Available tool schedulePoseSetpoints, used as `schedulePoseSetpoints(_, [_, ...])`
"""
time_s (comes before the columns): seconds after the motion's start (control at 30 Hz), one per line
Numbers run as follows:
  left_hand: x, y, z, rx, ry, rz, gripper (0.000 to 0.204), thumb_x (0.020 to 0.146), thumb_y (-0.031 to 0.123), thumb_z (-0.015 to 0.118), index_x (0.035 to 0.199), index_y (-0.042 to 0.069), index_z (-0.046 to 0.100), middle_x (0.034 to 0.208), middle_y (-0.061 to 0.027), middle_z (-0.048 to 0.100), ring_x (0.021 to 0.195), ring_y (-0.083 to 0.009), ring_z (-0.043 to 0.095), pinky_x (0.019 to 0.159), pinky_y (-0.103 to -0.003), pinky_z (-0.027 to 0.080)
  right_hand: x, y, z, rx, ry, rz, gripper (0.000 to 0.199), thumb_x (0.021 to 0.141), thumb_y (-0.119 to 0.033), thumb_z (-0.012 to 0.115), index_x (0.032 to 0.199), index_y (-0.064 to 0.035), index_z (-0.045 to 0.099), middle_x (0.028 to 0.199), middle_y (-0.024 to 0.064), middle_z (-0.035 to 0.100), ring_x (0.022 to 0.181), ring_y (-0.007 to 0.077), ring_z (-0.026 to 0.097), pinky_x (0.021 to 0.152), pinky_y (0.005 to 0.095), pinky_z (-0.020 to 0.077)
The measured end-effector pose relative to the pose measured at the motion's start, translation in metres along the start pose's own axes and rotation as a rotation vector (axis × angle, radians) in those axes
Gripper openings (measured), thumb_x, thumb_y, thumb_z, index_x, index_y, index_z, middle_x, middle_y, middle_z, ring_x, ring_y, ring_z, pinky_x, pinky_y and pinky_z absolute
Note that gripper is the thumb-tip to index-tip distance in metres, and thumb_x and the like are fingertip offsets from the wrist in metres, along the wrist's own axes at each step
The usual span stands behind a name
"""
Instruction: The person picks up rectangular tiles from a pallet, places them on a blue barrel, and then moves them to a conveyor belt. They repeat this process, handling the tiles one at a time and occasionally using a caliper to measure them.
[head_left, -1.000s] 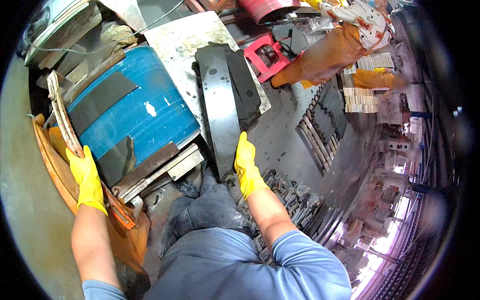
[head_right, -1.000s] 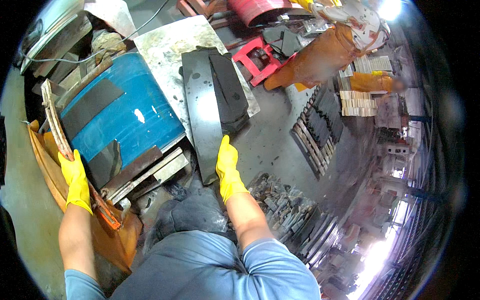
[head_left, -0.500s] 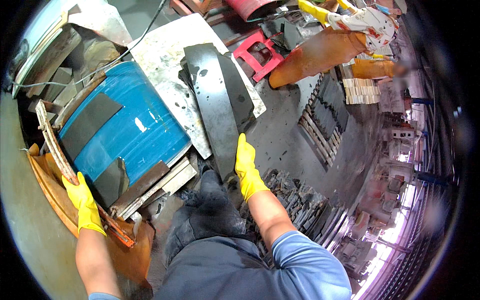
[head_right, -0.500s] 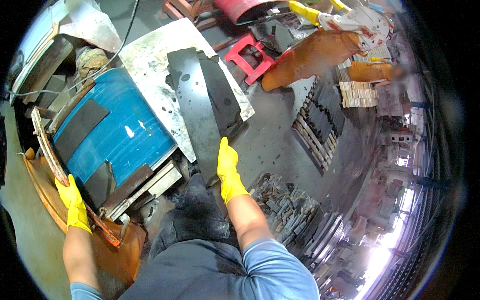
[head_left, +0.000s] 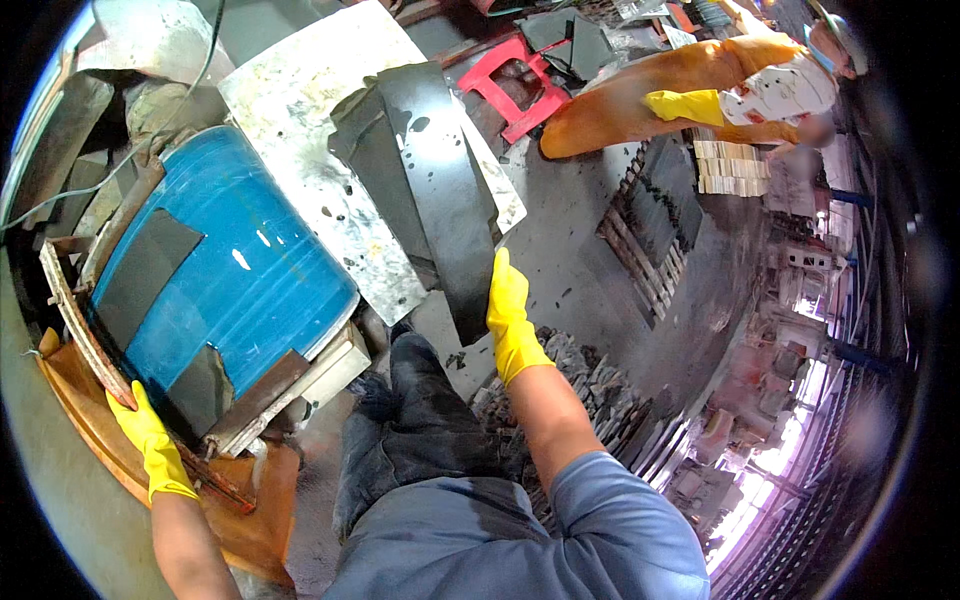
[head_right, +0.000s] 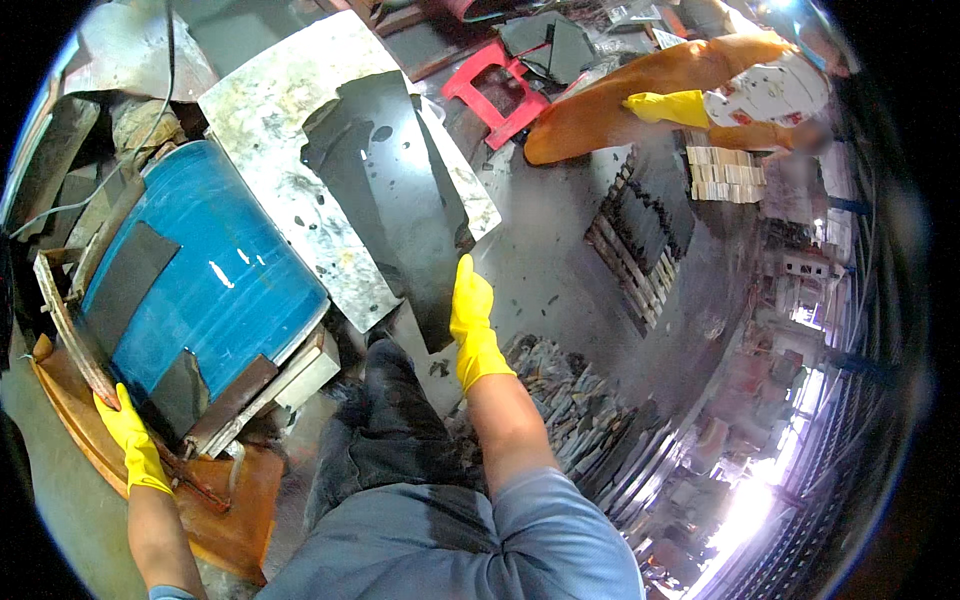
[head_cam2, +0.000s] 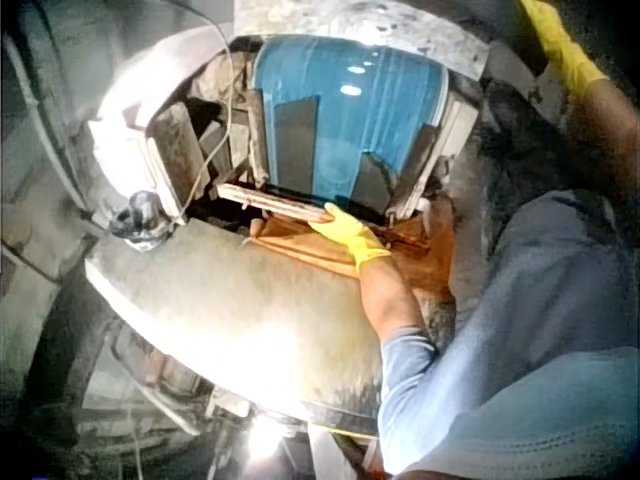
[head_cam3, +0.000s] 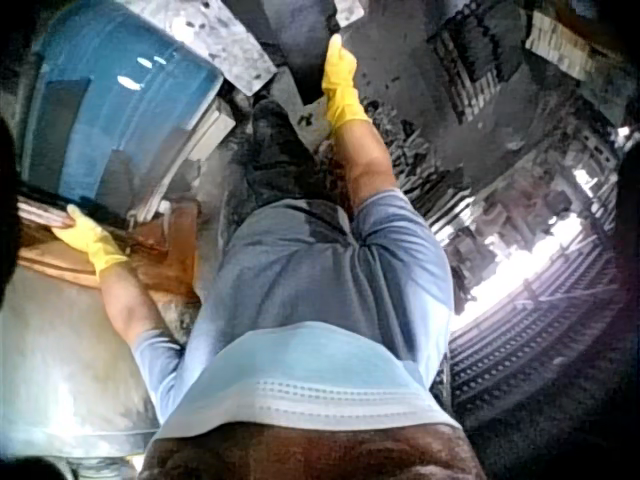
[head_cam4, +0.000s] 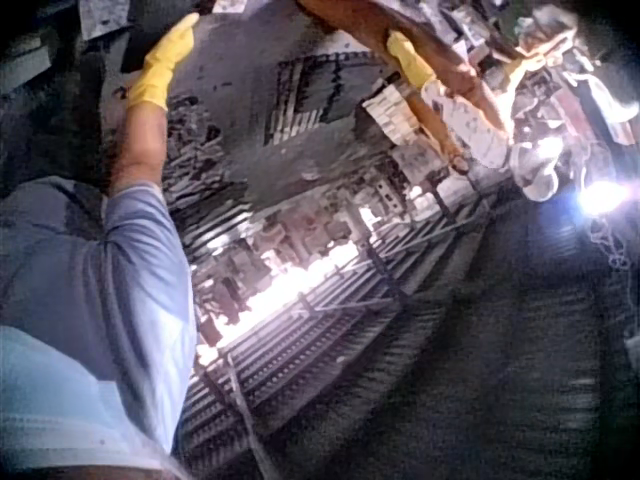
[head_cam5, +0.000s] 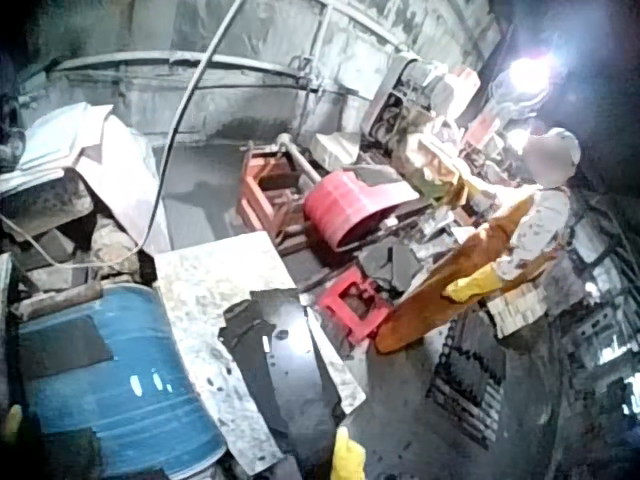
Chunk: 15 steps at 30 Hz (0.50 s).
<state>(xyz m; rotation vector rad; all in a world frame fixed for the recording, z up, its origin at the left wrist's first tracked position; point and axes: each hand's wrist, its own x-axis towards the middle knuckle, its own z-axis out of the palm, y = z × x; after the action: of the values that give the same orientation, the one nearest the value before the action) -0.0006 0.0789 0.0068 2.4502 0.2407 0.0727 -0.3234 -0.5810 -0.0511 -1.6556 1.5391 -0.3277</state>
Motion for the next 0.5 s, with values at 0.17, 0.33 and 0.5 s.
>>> schedulePoseSetpoints(0.17, [0.002, -0.015, -0.006, 0.043, 0.016, 0.004, 0.07, 0.102, 0.026, 0.076, 0.158, 0.0, 0.044, 0.152, -0.0152, 0.058, 0.134, -0.0255, 0.056, 0.117, -0.037, 0.04, 0.053, -0.003, -0.011, 0.036, 0.008, 0.01, 0.062, 0.11, -0.049, 0.058, 0.079, 0.0045, 0.064, 0.071, 0.0063, 0.057, 0.069, 0.0184, 0.043, 0.069, 0.0406, 0.0438])
schedulePoseSetpoints(0.33, [-0.007, -0.005, -0.012, 0.052, 0.01, -0.06, 0.07, 0.102, 0.032, 0.076, 0.158, 0.0, 0.046, 0.151, -0.0135, 0.058, 0.132, -0.0239, 0.057, 0.115, -0.036, 0.041, 0.09, -0.011, -0.009, -0.071, 0.025, 0.013, 0.068, 0.11, -0.053, 0.055, 0.078, 0.0056, 0.065, 0.069, 0.0073, 0.057, 0.068, 0.0187, 0.044, 0.071, 0.0411, 0.0457])
schedulePoseSetpoints(0.5, [-0.009, -0.004, -0.015, 0.095, 0.034, -0.07, 0.07, 0.102, 0.034, 0.076, 0.156, 0.0, 0.048, 0.15, -0.0135, 0.06, 0.13, -0.0246, 0.059, 0.114, -0.035, 0.043, 0.107, -0.016, 0.005, -0.26, 0.047, -0.059, 0.062, 0.111, -0.05, 0.056, 0.084, 0.0039, 0.071, 0.073, 0.0129, 0.067, 0.068, 0.0209, 0.054, 0.072, 0.0419, 0.0477])
